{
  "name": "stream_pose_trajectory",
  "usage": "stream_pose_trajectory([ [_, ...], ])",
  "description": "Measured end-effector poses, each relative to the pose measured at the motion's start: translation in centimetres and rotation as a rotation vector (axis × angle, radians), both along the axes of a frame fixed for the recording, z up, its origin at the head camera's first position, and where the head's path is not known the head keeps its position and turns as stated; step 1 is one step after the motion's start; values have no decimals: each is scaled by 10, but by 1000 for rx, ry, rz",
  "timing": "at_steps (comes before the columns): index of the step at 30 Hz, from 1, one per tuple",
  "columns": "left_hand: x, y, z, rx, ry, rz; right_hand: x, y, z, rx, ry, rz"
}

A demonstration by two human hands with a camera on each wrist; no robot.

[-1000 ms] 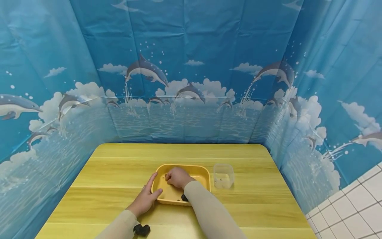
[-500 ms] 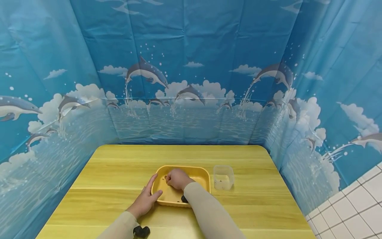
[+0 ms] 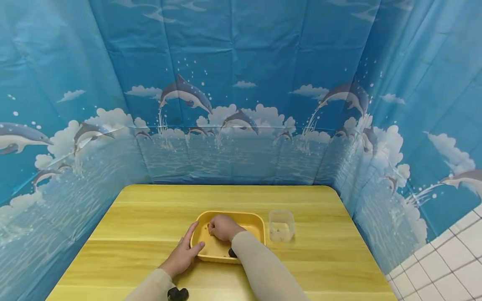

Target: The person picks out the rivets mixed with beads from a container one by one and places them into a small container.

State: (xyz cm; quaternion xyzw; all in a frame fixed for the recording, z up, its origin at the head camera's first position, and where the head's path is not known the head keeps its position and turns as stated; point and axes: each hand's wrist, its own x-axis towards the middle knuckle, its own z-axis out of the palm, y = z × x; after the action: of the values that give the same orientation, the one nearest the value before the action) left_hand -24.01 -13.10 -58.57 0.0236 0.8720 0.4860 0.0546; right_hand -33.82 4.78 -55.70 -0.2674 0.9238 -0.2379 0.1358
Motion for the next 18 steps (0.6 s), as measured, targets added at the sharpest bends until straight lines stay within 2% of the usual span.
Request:
stream_pose_trajectory([
  [5, 0, 1, 2, 9, 4, -6, 2, 0, 3, -35, -23, -25],
  [18, -1, 0, -2, 15, 19, -11, 3, 0, 5, -30, 1, -39],
])
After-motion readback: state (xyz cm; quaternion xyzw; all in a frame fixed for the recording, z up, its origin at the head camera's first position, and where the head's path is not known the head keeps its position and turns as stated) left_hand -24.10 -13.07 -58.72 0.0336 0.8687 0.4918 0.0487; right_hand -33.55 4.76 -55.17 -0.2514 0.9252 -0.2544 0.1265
